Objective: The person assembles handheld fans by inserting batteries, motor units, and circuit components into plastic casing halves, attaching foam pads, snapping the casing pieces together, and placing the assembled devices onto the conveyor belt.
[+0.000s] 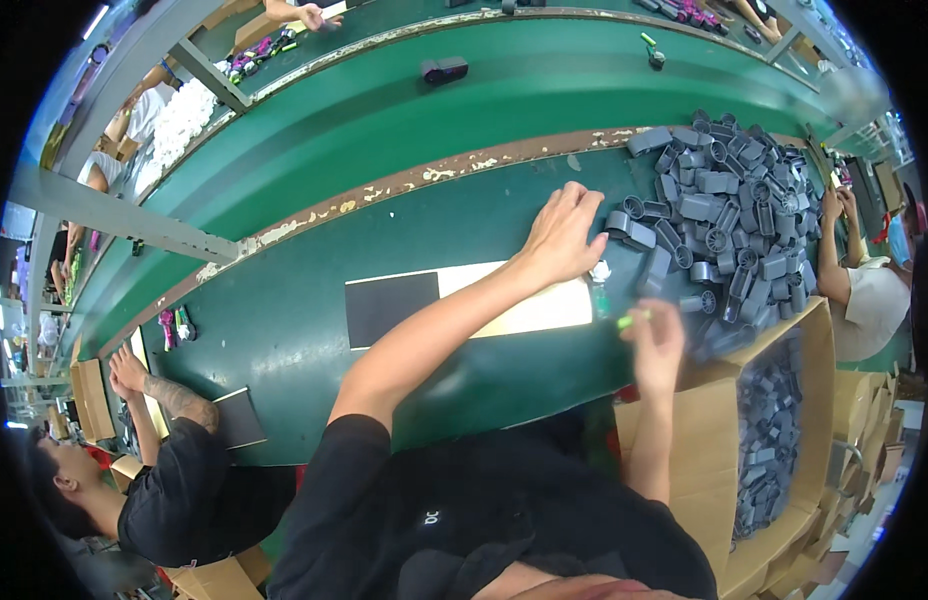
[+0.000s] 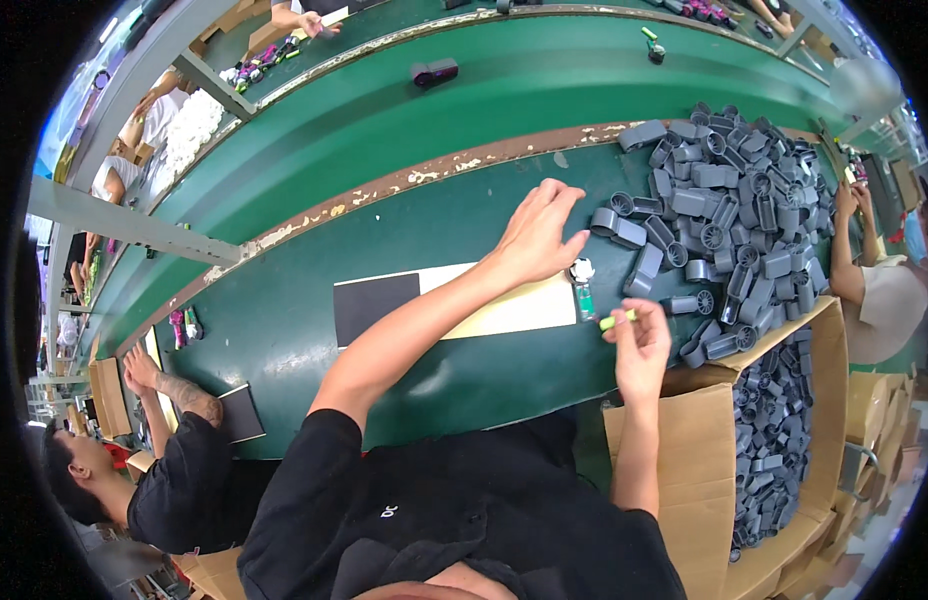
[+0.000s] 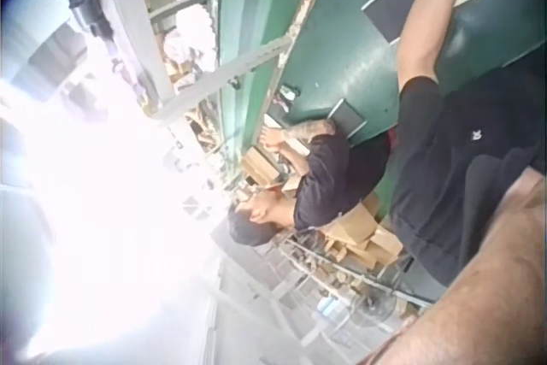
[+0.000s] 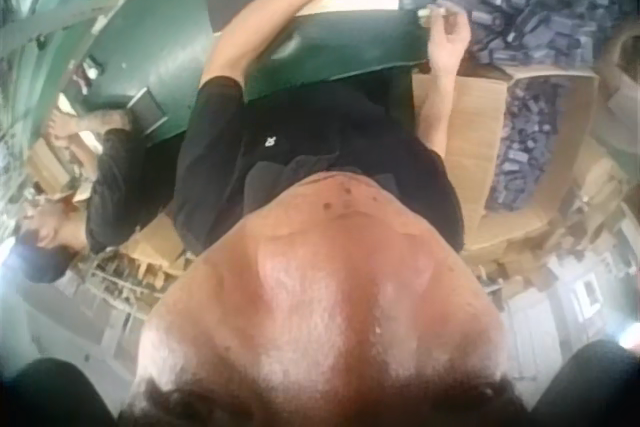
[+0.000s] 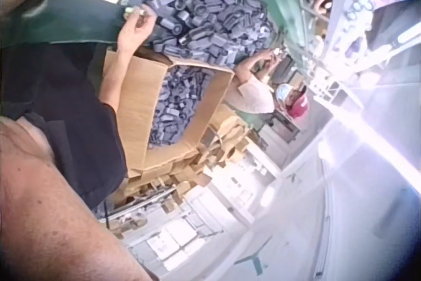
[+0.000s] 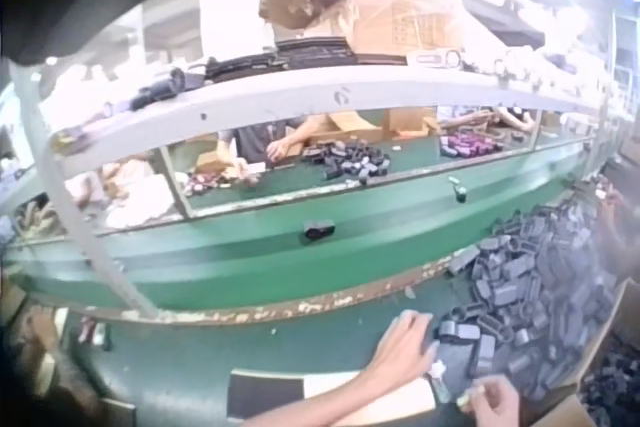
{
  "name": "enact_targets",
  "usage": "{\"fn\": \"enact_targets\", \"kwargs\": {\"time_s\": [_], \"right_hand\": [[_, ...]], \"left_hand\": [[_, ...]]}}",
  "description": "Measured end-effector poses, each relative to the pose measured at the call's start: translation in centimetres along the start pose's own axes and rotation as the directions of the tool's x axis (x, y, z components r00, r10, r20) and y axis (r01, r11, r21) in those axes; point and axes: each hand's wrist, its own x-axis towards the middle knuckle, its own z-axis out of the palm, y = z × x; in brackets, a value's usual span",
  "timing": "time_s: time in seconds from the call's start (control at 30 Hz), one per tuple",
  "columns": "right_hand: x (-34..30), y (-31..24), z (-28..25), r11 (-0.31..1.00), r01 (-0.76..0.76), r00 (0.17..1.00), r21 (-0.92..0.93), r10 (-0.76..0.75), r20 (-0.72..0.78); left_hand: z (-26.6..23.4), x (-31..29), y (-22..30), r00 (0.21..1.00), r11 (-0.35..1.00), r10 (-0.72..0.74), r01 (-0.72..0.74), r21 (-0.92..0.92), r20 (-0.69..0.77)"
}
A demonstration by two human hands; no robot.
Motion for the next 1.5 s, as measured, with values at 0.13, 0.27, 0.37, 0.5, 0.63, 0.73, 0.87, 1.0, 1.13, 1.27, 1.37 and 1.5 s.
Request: {"fn": "enact_targets", "kwargs": {"time_s": [0.13,0.27,0.37,0.5,0.63,0.73,0.87,1.0,1.13,1.27,1.37,1.5], "right_hand": [[-2.2,0.5,-0.3,0.906,0.06,0.998,-0.418,-0.048,0.041],[-3.4,-0.7,0.1,0.731,0.214,0.977,-0.648,-0.173,0.127],[-3.7,-1.3,0.6,0.616,0.353,0.935,-0.704,-0.256,0.245],[-3.2,-1.6,0.5,0.489,0.415,0.909,-0.767,-0.252,0.331],[-2.4,-2.0,0.7,0.483,0.413,0.911,-0.772,-0.223,0.348],[-1.8,-2.5,1.2,0.566,0.425,0.905,-0.706,-0.248,0.347],[-1.0,-5.0,3.1,0.677,0.491,0.871,-0.548,-0.36,0.334],[0.7,-6.1,6.3,0.757,0.507,0.861,-0.413,-0.42,0.286],[2.4,-7.8,10.1,0.826,0.545,0.812,-0.141,-0.479,0.335],[4.6,-8.3,15.7,0.806,0.592,0.688,0.034,-0.527,0.499],[5.7,-7.3,19.3,0.788,0.615,0.614,-0.039,-0.447,0.65],[5.3,-5.1,22.0,0.566,0.822,0.442,-0.061,-0.568,0.695]], "left_hand": [[2.7,1.9,-0.7,0.989,0.997,-0.056,0.049,0.054,0.137],[4.3,2.0,-1.5,0.994,0.998,-0.019,0.013,0.061,0.11],[4.0,1.7,-1.7,0.996,0.998,-0.014,0.008,0.069,0.084],[1.0,0.6,-0.3,0.996,0.988,-0.078,0.083,-0.128,0.048],[-2.5,-2.1,-2.5,0.955,0.725,-0.298,0.234,-0.648,0.011],[-6.7,-4.5,-4.0,0.894,0.422,-0.447,0.188,-0.887,-0.023],[-12.6,-8.2,-3.8,0.765,0.17,-0.643,0.09,-0.981,-0.041],[-11.8,-11.8,-5.8,0.746,0.095,-0.664,0.15,-0.984,0.049],[-12.2,-14.5,-4.8,0.75,0.184,-0.661,0.199,-0.963,0.029],[-12.7,-15.5,-4.6,0.754,0.277,-0.648,0.103,-0.955,-0.106],[-13.5,-15.7,-4.1,0.771,0.28,-0.617,0.031,-0.959,-0.156],[-14.8,-15.4,-2.2,0.805,0.622,-0.555,0.237,-0.746,-0.207]]}}
